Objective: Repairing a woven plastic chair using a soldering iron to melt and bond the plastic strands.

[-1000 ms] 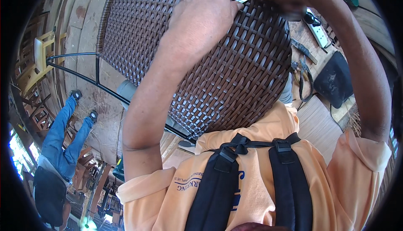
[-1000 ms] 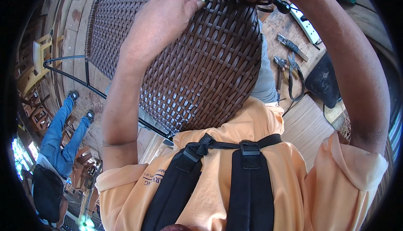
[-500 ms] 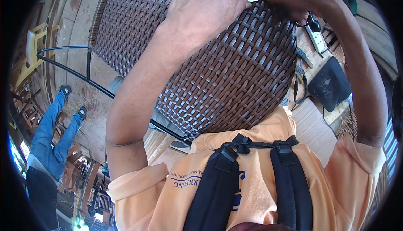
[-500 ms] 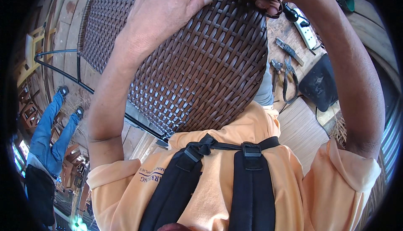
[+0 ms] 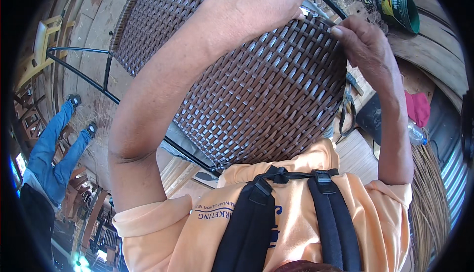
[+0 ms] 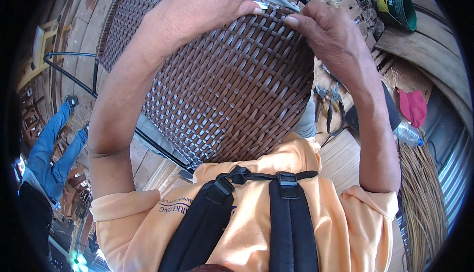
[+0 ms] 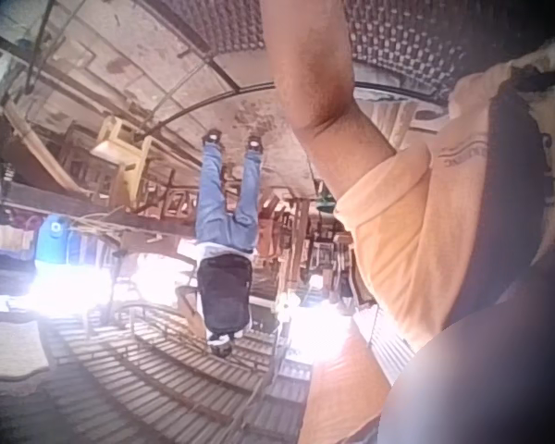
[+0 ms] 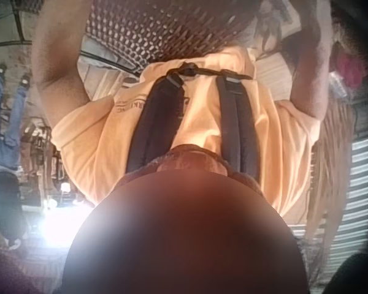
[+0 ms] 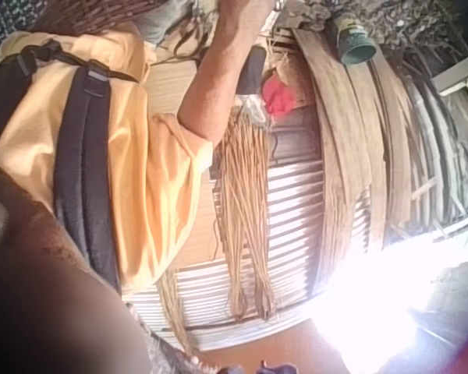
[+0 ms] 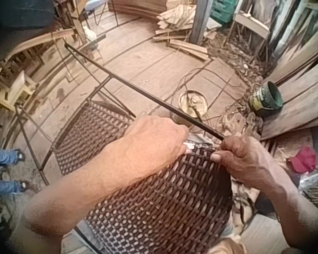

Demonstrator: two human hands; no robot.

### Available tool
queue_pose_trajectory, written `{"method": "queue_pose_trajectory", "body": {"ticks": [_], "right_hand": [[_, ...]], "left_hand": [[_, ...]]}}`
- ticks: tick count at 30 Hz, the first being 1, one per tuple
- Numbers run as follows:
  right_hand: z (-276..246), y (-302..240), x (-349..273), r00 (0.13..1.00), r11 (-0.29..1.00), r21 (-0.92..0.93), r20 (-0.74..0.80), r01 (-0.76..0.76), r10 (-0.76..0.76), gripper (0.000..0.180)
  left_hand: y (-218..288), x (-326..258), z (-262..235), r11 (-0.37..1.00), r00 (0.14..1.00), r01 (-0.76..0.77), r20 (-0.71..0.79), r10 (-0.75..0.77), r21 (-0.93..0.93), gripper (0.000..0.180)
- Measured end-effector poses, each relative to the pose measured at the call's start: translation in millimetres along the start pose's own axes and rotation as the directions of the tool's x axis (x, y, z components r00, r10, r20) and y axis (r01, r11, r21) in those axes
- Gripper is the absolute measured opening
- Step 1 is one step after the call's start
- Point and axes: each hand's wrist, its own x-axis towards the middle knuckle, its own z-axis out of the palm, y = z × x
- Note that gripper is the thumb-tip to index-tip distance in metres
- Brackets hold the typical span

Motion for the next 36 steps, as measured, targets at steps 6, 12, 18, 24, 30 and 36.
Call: {"method": "queue_pose_trajectory", "body": {"ticks": [6,12,18,24,30,36], "right_hand": [[-4.3,-33.0,6.9,0.994,0.994,-0.037,0.028,-0.105,0.106,0.028],[-18.0,-51.3,1.1,0.894,0.584,0.699,-0.434,0.413,-0.114,0.032],[3.5,-25.7,26.0,0.982,0.618,0.764,-0.168,0.187,-0.089,0.026],[-14.9,-34.2,34.1,0.972,0.599,0.770,-0.227,0.220,-0.065,0.030],[6.2,-24.6,13.9,0.838,0.669,0.508,-0.266,0.542,-0.477,0.026],[-9.9,-52.6,60.7,0.950,0.660,0.685,-0.188,0.308,-0.249,0.029]], "left_hand": [[2.0,-10.5,-1.9,0.999,0.999,-0.040,-0.004,0.040,0.009,0.019],[3.8,-15.0,9.9,0.999,0.996,0.040,-0.074,-0.043,-0.030,0.024],[5.8,-9.3,9.0,0.989,0.989,0.142,0.051,-0.140,-0.040,0.023],[1.9,-6.1,7.0,0.983,0.989,0.132,0.081,-0.123,-0.126,0.023],[-4.2,-4.9,7.8,0.977,0.990,0.132,0.061,-0.123,-0.168,0.023],[-1.2,0.4,4.4,0.983,0.984,0.140,0.122,-0.126,-0.119,0.025]]}}
